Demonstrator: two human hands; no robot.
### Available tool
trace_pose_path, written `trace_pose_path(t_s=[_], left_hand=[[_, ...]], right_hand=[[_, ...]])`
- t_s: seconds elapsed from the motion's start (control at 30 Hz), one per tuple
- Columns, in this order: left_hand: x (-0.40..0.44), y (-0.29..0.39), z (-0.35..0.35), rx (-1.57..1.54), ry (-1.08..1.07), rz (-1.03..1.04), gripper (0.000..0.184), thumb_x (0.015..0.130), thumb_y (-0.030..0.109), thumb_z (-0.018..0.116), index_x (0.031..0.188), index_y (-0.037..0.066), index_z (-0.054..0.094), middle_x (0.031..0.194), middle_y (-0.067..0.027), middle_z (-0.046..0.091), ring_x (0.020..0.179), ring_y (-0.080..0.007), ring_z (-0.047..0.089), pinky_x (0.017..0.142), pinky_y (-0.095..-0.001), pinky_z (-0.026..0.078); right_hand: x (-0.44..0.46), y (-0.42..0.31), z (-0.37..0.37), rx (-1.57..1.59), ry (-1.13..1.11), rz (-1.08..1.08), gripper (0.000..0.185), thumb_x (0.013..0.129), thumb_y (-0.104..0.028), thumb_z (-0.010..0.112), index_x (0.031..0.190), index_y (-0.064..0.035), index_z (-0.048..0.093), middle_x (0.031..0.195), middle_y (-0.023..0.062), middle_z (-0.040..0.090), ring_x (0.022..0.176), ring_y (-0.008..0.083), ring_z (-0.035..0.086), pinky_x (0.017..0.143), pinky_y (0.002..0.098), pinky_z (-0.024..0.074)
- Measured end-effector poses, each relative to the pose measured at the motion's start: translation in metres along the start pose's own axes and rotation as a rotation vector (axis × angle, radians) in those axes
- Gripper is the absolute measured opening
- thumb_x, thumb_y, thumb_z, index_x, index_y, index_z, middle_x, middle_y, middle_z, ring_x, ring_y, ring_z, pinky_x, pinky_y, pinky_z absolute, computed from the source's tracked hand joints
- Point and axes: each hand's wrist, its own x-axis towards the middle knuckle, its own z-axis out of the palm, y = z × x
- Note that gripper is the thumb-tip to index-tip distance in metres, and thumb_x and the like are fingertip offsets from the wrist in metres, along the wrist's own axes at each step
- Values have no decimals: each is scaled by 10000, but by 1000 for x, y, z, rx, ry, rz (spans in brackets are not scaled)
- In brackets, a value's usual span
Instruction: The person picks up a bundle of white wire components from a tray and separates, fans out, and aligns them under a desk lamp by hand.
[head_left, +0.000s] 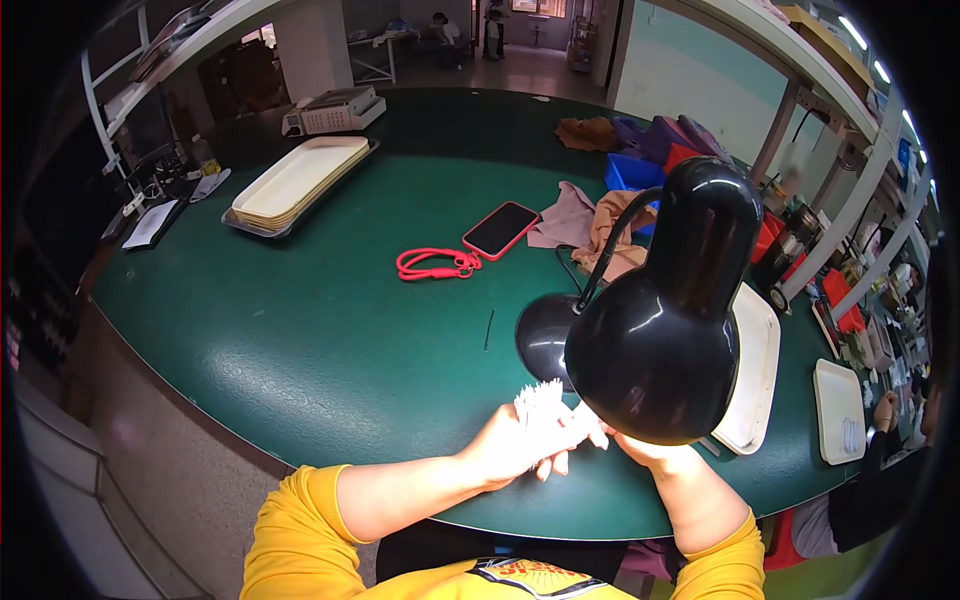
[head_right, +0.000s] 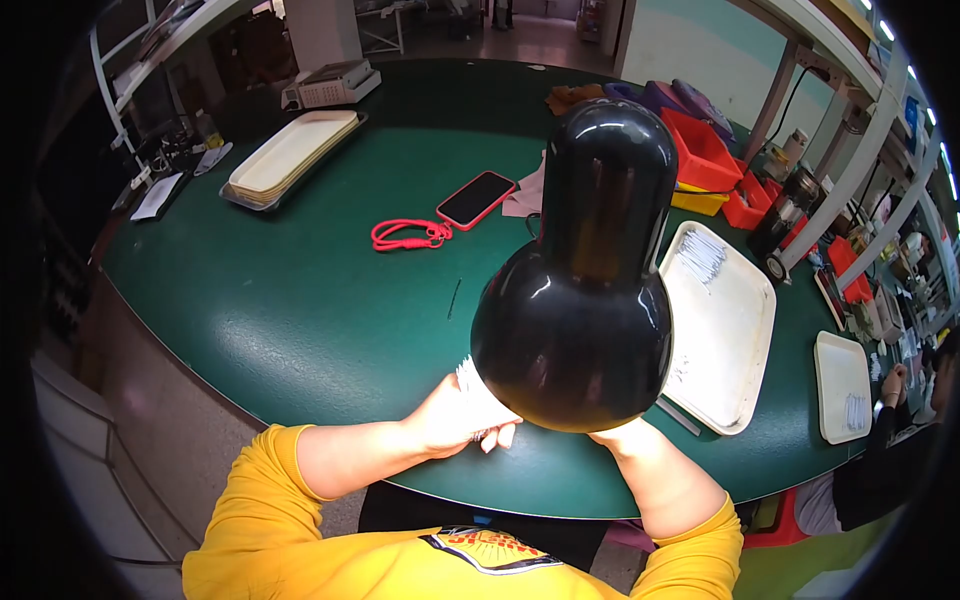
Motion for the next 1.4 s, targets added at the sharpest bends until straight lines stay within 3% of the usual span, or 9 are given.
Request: trace_pose_path(t_s=[0.23, 0.33, 0.6, 0.83, 0.93, 1.03, 1.07, 1.2, 1.4], left_hand=[[2, -9, -10, -15, 24, 63, 141, 843, 122, 618, 900, -3, 587, 849, -108, 615, 678, -162, 640, 448, -197, 464], [2, -9, -10, -27, 3, 26, 149, 843, 128, 617, 915, -1, 591, 870, -120, 621, 728, -185, 654, 455, -194, 473], [2, -1, -9, -16, -56, 6, 195, 829, 136, 637, 957, -5, 597, 927, -125, 633, 733, -160, 651, 443, -185, 471], [1, 4, -6, -46, -32, -26, 186, 814, 89, 643, 963, -14, 601, 929, -116, 643, 721, -148, 653, 446, -176, 477], [-1, 7, -5, -13, -51, -17, 210, 819, 98, 640, 987, -20, 597, 926, -120, 644, 711, -147, 654, 450, -175, 482], [-2, 9, -1, -15, -67, 38, 216, 834, 107, 622, 1000, -28, 594, 927, -127, 645, 705, -146, 654, 448, -175, 482], [-4, 11, 1, -21, -42, 38, 203, 845, 103, 602, 996, -33, 594, 922, -138, 645, 699, -145, 653, 455, -175, 484], [-3, 1, -7, -46, -114, 174, 156, 842, 75, 598, 929, -54, 605, 865, -149, 652, 692, -187, 665, 482, -209, 508], [-10, 8, 3, -46, -40, 179, 136, 819, 49, 623, 901, -60, 616, 779, -139, 653, 682, -204, 667, 496, -227, 521]], right_hand=[[-1, -2, 1, 259, -46, 95, 162, 849, -87, 591, 1003, -40, 606, 868, 42, 603, 778, 134, 576, 697, 267, 468], [0, 9, -8, 212, -171, -77, 207, 848, -70, 591, 1054, -42, 605, 884, 34, 601, 749, 104, 571, 650, 237, 473], [-11, 53, -6, 18, -77, -75, 242, 843, -67, 598, 1084, -50, 605, 877, 38, 600, 744, 107, 572, 650, 249, 480], [-14, 60, -15, -742, 57, -592, 285, 837, -71, 610, 1121, -56, 597, 882, 44, 598, 756, 113, 578, 659, 249, 483], [-19, 68, -6, -163, 53, -281, 290, 819, -60, 628, 1108, -54, 605, 926, 58, 609, 806, 119, 588, 724, 256, 486], [-19, 66, -4, 92, 123, -18, 465, 741, 25, 683, 1173, -31, 521, 1134, 73, 546, 1031, 174, 517, 887, 312, 444], [-30, 68, -1, 102, 130, 22, 465, 741, 25, 683, 1173, -31, 521, 1134, 73, 546, 1031, 174, 517, 887, 312, 444], [-13, 62, 5, 143, 146, 98, 460, 738, 21, 687, 1167, -29, 526, 1126, 75, 552, 1017, 174, 525, 882, 311, 448], [-28, 60, -1, 211, 110, 28, 454, 734, 16, 693, 1157, -25, 535, 1113, 78, 561, 996, 174, 536, 874, 309, 453]])
